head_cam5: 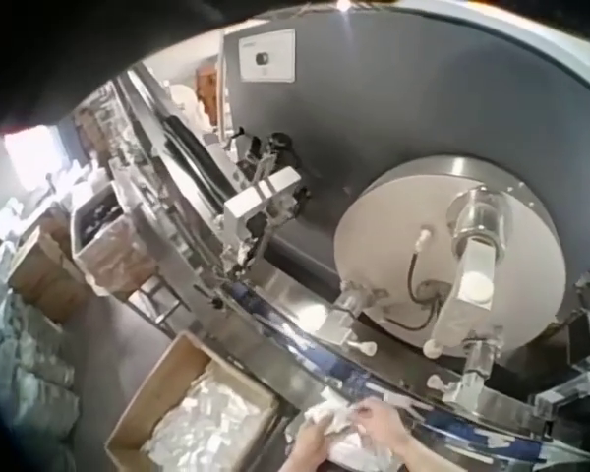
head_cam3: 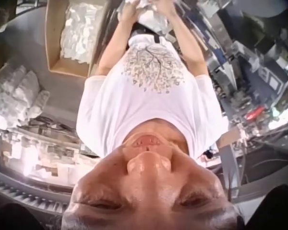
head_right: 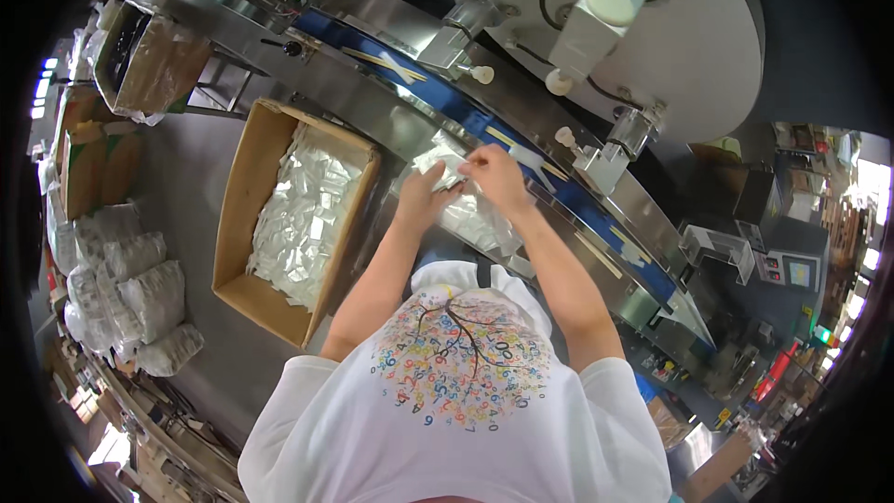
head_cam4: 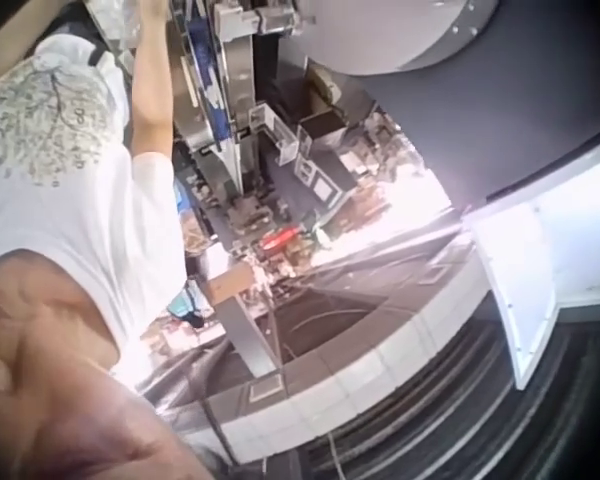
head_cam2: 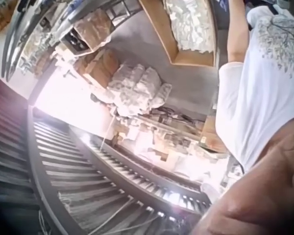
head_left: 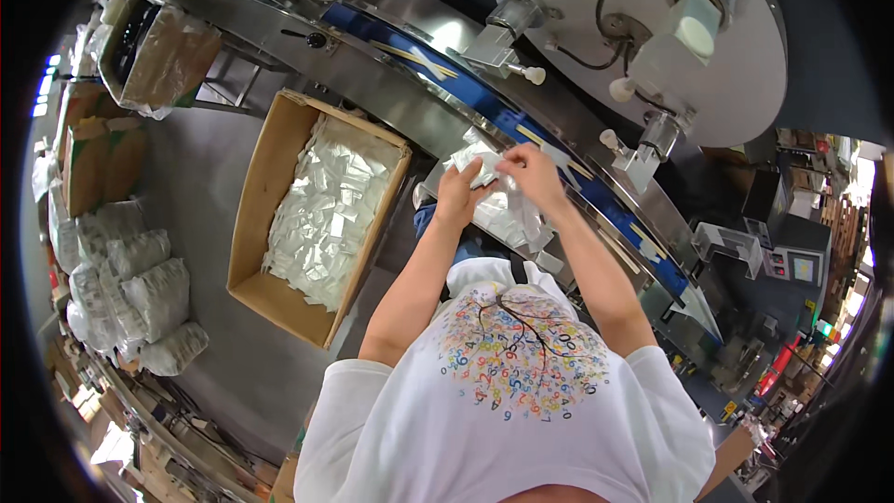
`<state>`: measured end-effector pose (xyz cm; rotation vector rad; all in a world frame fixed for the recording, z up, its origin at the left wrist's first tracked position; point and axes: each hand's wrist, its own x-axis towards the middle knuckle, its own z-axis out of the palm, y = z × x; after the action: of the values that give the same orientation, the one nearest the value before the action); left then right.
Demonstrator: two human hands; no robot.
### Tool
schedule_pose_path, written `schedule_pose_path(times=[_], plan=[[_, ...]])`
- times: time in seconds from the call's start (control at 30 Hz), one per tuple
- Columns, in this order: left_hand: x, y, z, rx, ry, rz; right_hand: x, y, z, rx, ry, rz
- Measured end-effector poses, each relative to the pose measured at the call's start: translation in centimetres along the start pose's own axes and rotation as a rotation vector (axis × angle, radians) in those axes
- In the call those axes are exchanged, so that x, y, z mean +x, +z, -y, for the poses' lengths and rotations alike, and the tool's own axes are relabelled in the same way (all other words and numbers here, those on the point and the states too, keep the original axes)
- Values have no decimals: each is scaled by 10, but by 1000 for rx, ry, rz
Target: Transfer small white containers from a storage box onto a moving conveyor belt.
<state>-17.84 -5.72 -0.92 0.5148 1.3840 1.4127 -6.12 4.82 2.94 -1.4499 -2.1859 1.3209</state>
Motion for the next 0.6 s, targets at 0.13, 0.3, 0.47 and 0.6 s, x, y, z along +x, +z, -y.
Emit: schedule_pose_path(times=[0.13,0.3,0.47,0.6], plan=[[1,-15,-6,-206,-181,-95,26,13,6,63,47,-145],[-1,-25,-28,-553,-270,-153,47,18,15,-231,-232,-274],[-3,-31,-30,-470,-180,-246,17,62,28,286,-44,149],[-7,-40,-44,-419,-125,-351,81,42,39,-278,-266,-219]])
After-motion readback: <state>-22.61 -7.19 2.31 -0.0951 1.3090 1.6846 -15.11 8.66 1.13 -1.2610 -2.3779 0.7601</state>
